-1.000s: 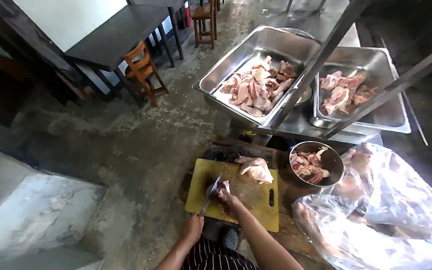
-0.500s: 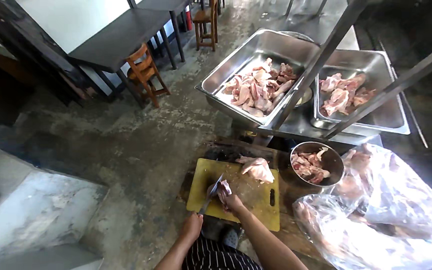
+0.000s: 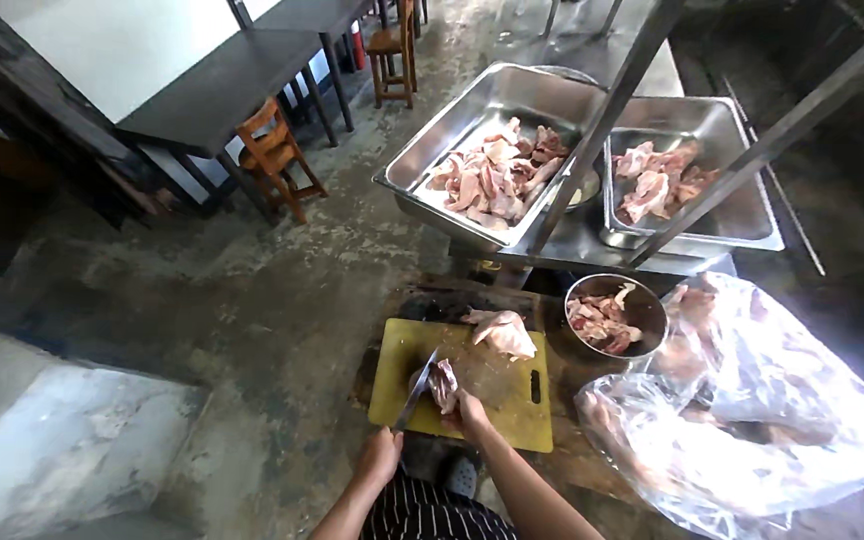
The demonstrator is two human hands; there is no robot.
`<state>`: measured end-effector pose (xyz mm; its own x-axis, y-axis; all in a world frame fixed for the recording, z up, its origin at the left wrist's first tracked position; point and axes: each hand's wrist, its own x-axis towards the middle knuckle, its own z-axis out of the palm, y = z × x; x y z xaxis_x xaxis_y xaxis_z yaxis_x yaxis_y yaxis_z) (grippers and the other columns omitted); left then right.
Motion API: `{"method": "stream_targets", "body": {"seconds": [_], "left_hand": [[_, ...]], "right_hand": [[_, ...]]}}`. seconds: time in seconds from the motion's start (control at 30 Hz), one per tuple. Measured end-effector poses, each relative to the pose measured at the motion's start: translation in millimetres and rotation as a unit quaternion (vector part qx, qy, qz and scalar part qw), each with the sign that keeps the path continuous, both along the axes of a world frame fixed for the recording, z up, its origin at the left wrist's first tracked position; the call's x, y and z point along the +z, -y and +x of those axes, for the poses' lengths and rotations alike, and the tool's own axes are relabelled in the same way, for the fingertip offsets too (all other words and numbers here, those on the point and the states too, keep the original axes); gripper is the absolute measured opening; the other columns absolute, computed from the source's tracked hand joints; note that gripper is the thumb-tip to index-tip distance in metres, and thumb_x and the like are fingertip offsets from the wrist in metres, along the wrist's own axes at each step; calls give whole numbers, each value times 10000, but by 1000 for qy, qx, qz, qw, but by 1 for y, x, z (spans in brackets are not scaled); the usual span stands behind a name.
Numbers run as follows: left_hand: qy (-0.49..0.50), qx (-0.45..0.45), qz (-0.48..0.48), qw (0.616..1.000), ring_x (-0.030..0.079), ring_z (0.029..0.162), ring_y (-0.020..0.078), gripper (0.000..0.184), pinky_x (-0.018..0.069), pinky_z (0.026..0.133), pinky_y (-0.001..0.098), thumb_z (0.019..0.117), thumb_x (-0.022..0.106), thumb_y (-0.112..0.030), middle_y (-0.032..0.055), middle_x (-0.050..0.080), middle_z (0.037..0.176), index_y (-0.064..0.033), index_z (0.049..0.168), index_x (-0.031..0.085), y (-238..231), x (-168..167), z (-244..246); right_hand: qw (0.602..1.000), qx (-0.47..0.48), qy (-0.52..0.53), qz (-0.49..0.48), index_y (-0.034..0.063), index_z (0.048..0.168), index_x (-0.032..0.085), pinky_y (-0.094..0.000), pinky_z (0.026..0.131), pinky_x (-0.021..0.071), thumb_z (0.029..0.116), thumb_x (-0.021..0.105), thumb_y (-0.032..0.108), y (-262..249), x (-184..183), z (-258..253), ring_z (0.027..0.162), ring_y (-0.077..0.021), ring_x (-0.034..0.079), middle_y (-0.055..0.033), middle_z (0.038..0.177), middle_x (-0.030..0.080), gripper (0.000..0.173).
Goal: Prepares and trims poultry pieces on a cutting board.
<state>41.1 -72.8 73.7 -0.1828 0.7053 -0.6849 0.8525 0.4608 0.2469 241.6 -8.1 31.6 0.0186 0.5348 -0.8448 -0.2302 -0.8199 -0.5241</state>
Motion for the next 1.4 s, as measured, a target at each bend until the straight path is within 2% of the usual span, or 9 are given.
{"method": "stream_targets", "body": {"seconds": [0.07,0.17,0.33,0.57,0.7,0.9,1.07,1.17,1.4], "left_hand": [[-6,-1,-2,1000,708,1099,323,477,566,957,555,1065,470,-439,173,720,1153,-46,1259,658,1,0,2],[-4,-3,-15,1000,703,1113,322,480,560,968,545,1073,463,-438,174,717,1158,-40,1271,646,0,2,3],[6,0,-21,1000,713,1071,314,474,571,930,546,1074,446,-446,159,722,1123,-56,1258,644,3,-1,0],[6,6,-20,1000,708,1100,316,482,572,940,544,1075,444,-449,162,718,1156,-57,1281,633,6,-9,-1],[2,-2,-17,1000,695,1140,326,491,556,975,551,1072,453,-446,171,712,1188,-43,1286,636,7,-4,1],[23,5,-17,1000,703,1090,318,484,565,941,552,1061,466,-464,163,716,1133,-49,1232,649,11,0,4],[35,-3,27,999,710,1033,304,475,569,913,530,1072,457,-462,154,717,1070,-57,1237,644,28,10,1],[34,-38,37,998,713,1016,307,490,568,912,525,1077,443,-470,157,719,1045,-56,1257,632,44,24,0],[1,-121,-79,990,693,1134,354,492,548,967,577,1076,439,-464,188,716,1155,-71,1314,617,57,27,-3]], "right_hand": [[991,102,82,24,8,1104,674,-417,676,597,1062,524,422,-4,-3,0,717,-232,689,-131,879,702,442],[947,241,207,53,73,1128,722,-508,832,590,1048,500,469,-9,-4,0,918,-271,731,-128,1030,748,462],[915,299,269,10,81,1097,729,-495,826,581,1035,487,480,-20,10,-6,926,-275,721,-135,1045,732,471],[892,345,291,26,42,1159,704,-520,898,563,1007,569,300,-19,17,-6,1025,-315,704,-183,1135,711,328],[906,316,272,70,56,1196,692,-521,862,575,981,579,174,-8,20,2,962,-310,717,-176,1086,723,270],[958,127,196,169,30,1176,704,-463,794,609,988,608,88,19,-18,13,870,-251,716,-152,1038,722,218],[933,161,291,136,132,1117,768,-473,844,601,974,688,288,27,3,23,884,-217,735,-69,993,764,226],[923,171,322,124,122,1090,759,-485,859,605,944,720,271,27,15,28,902,-233,742,-79,1003,763,212],[906,178,366,117,94,1067,725,-524,852,576,934,733,258,31,16,29,920,-281,727,-109,978,750,211]]}}
